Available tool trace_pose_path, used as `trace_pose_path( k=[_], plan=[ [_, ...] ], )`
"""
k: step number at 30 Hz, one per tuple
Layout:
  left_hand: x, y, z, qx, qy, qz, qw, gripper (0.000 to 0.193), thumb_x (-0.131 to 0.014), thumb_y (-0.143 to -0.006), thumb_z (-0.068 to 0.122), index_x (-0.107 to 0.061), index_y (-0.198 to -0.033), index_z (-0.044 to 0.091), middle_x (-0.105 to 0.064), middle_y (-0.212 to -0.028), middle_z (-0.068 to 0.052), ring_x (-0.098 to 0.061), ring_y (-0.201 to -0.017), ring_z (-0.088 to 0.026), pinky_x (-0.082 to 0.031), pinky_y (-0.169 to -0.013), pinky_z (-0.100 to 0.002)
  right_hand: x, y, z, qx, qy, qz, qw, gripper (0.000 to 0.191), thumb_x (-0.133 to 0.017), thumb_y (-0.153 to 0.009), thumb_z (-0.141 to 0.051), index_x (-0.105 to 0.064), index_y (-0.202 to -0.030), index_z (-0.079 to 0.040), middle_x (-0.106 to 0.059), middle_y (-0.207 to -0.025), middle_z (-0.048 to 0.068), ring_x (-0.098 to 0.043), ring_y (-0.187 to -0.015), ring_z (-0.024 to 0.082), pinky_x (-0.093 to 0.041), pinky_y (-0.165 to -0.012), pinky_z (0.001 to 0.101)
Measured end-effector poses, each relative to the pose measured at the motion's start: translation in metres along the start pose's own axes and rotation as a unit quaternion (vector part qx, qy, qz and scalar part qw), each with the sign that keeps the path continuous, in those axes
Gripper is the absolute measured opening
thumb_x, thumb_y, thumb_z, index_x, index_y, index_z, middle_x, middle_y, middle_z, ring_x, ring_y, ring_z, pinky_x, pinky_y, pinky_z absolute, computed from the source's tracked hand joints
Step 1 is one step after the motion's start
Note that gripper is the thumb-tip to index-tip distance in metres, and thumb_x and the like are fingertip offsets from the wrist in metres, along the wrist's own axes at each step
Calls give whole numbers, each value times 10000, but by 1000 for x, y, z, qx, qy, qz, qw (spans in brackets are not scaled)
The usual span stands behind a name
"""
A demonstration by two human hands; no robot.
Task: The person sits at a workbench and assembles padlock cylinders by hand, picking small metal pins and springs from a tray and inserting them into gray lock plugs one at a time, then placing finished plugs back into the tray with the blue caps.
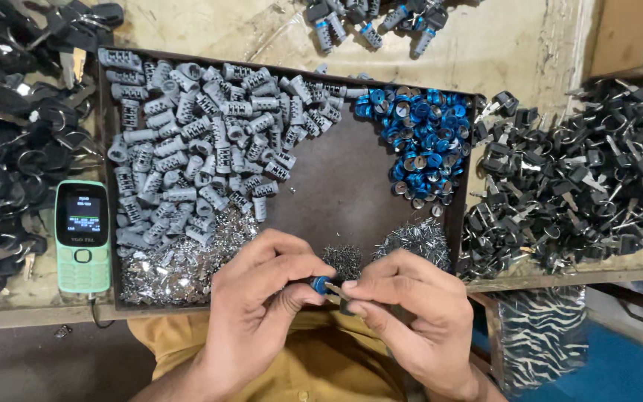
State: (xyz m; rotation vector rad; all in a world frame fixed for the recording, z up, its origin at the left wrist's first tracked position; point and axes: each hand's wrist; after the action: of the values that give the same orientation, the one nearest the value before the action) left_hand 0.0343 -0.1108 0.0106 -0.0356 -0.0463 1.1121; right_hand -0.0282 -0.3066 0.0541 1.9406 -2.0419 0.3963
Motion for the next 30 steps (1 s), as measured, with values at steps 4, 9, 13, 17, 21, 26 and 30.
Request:
trace_pose_path(
  k=[4,9,13,17,21,26,30],
  plan=[
    [10,-3,10,-91,-133,-10,987,288,-670,-856,-57,-710,-1121,49,-636,-1086,-94,-695,-896,-191,-612,-770,-245,3,-4,-7,44,86,-46,994,235,-793,-767,19,-739,-990,-33,-703,-834,76,-703,-741,143,-537,-651,248],
    [31,-6,14,-269,-255,-190,909,459,-755,-723,60,-627,-1141,-81,-598,-1096,-159,-619,-967,-320,-540,-832,-411,-2,0,-2,-83,129,-50,987,304,-853,-814,-47,-651,-1040,-67,-771,-831,20,-669,-635,116,-518,-555,226],
    [24,-2,13,-179,-202,-110,956,467,-733,-686,-19,-658,-1146,-26,-605,-1104,-147,-646,-966,-326,-552,-805,-386,-4,-7,5,-61,12,-82,995,397,-783,-893,-87,-576,-1225,-19,-722,-972,70,-699,-814,147,-571,-718,261],
    [15,-1,8,-86,-120,-22,989,304,-820,-797,33,-725,-1085,50,-642,-1008,-88,-686,-808,-205,-562,-680,-309,-8,-12,7,-37,-61,-124,990,394,-603,-1037,-117,-558,-1406,16,-637,-1101,101,-657,-988,153,-533,-887,297],
    [13,-2,0,-84,-75,20,993,295,-813,-802,28,-738,-1086,51,-695,-984,-72,-701,-828,-207,-579,-705,-294,-30,-2,11,-160,-253,-82,951,384,-440,-1076,-92,-482,-1445,5,-617,-1110,108,-605,-911,156,-540,-838,307],
    [14,6,-6,-37,-43,42,997,207,-792,-848,38,-749,-1050,53,-707,-944,-56,-689,-771,-142,-546,-646,-239,-37,4,17,-182,-285,-1,941,310,-497,-1065,-65,-586,-1341,44,-592,-907,76,-510,-685,106,-431,-618,245],
    [17,9,-18,160,257,-9,953,164,-764,-911,102,-759,-1028,-14,-650,-864,-19,-544,-645,-57,-408,-530,-213,-26,0,7,92,29,-25,995,267,-593,-1056,-115,-632,-1315,-66,-588,-917,31,-543,-799,125,-450,-720,246]
  ],
)
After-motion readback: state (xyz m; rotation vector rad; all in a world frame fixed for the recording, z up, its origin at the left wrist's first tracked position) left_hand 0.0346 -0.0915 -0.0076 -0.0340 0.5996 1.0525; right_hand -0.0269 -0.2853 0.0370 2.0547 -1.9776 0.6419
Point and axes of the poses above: each hand's wrist, its own y-axis away from the middle knuckle, its own x-axis out of the back of the hand, z = x × y
